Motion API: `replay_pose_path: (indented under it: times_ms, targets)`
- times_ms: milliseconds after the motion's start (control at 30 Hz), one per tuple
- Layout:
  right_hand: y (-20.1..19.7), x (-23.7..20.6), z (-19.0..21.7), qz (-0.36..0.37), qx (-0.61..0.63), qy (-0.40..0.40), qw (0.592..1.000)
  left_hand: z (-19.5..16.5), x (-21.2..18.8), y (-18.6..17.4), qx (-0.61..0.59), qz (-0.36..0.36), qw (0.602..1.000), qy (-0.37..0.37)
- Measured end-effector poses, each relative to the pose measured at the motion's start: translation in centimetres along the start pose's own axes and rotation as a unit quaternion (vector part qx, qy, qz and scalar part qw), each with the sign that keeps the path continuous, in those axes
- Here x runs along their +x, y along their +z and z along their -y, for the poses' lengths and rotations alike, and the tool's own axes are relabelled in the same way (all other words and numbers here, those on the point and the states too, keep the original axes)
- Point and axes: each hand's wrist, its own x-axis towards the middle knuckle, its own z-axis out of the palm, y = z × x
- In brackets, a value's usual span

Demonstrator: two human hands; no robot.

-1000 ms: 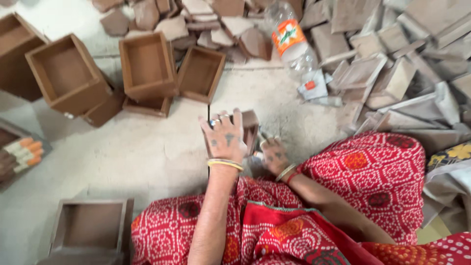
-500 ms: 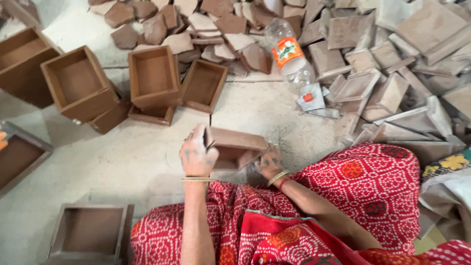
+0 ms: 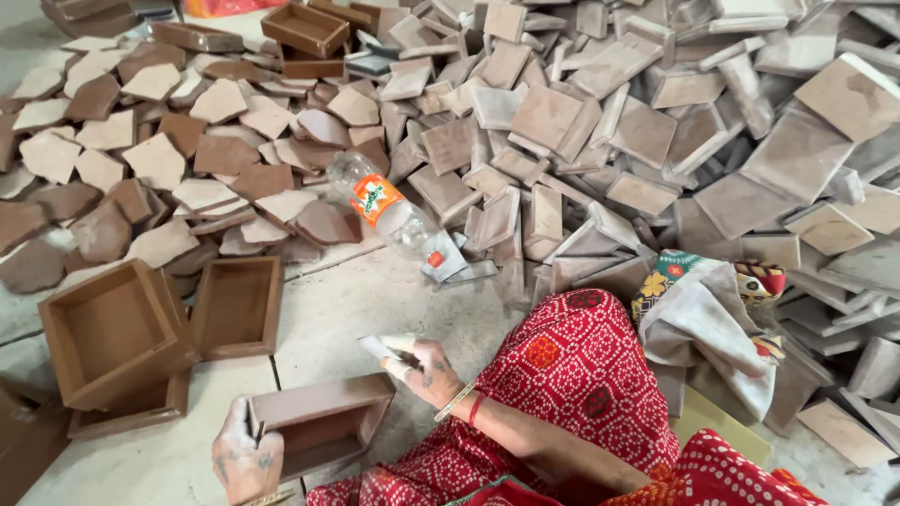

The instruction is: The person sits on the floor and sands small wooden boxes using a sanding block. They hold each box with one hand and rub the surfaces with the other, turning the boxes to reach different sides. Finished boxes are placed in a stack nearby.

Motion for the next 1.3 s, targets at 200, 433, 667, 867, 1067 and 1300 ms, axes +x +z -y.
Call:
replay_pose_path:
  times_ms: [200,433,667,867,1067,1300]
  targets:
    - [2.7,-2.5,4.2,0.004,-0.084,-0.241,0.967,-1.7,-0.3,0.0,0.078,-0.001,0.997,0.005]
    - [4.7,-3.4,10.0,-0.003,-0.162,-0.347,0.924,-0.1,0.1,2.3,0.161,0.009,0.985,0.069]
    - [4.1,-2.6,8.5,0.082,-0.096,-0.369,0.921,1.7,-0.9,2.5,0.184,0.017,0.976,0.111]
    - [3.9,-2.9,5.7,0.097,-0.232,-0.291,0.923,0.0,-0.6,2.4,0.126,-0.036,0.976,0.171]
    - [6.4,-2.5,6.4,0.103,-0.184,-0.334,0.919,-1.0,-0.8,3.3,0.158,0.022,0.977,0.140]
    - [3.2,-3.1,5.8,0.097,-0.267,-0.247,0.926,0.0,-0.1,1.0,0.072,-0.052,0.989,0.117]
